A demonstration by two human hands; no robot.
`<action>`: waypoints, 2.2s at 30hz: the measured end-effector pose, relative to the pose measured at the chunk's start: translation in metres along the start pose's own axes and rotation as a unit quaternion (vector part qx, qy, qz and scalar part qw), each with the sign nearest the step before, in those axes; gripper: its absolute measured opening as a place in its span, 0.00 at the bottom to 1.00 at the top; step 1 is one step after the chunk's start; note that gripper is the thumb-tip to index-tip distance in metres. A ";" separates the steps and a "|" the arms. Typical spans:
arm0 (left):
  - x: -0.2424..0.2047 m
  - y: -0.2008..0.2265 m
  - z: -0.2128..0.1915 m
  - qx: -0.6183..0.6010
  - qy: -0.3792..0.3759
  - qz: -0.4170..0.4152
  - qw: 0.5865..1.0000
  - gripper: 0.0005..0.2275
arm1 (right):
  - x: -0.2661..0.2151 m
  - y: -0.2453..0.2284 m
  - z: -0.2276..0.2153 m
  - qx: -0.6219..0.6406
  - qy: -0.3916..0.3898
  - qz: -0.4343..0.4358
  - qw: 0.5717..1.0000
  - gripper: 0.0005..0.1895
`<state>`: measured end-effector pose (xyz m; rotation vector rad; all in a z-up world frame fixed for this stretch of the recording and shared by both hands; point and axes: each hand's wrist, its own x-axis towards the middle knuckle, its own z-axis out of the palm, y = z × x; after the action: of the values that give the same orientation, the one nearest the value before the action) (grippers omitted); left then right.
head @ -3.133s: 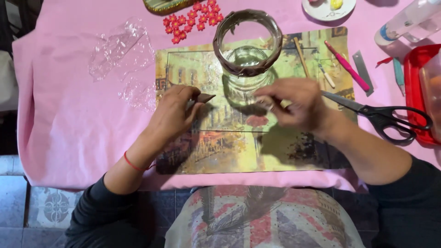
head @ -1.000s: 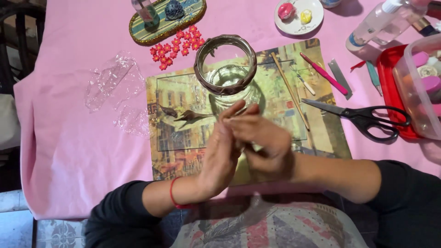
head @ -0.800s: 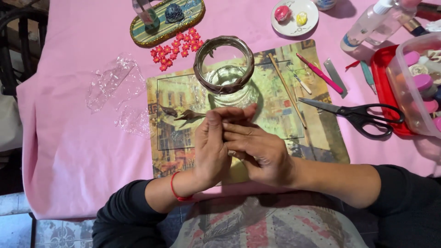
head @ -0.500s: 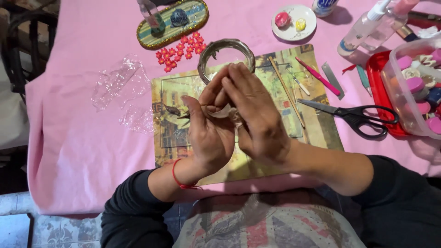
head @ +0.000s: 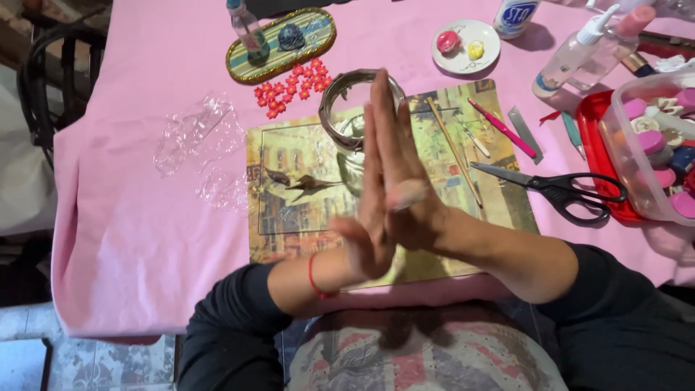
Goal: Applying and molding a brown decorative material onto the rim of a glass jar.
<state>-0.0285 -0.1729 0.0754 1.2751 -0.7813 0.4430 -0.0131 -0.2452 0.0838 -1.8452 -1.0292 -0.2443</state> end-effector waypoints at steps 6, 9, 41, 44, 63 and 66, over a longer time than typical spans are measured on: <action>0.008 -0.027 -0.016 -0.019 0.055 0.062 0.996 0.35 | -0.014 -0.023 0.031 0.044 0.018 -0.008 0.999 0.40; 0.012 -0.024 -0.040 -0.036 0.054 -0.028 0.997 0.43 | -0.037 -0.036 0.042 0.072 0.025 -0.010 0.997 0.40; -0.017 0.016 -0.007 -0.044 0.021 0.001 0.999 0.36 | -0.056 -0.023 0.042 0.103 -0.009 -0.021 0.994 0.49; -0.011 0.014 -0.034 -0.002 0.040 0.002 0.999 0.41 | -0.053 -0.023 0.045 0.100 -0.004 -0.020 0.995 0.50; -0.055 0.010 -0.054 -0.538 0.196 -0.349 0.742 0.51 | -0.044 0.011 0.001 -0.046 -0.057 -0.055 0.996 0.17; -0.069 0.014 -0.063 -0.571 0.182 -0.371 0.709 0.46 | -0.052 0.013 -0.002 -0.048 -0.050 -0.065 0.996 0.14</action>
<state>-0.0668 -0.1006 0.0287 0.1939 -0.0438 -0.4416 -0.0355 -0.2775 0.0466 -1.8953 -1.2268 -0.2861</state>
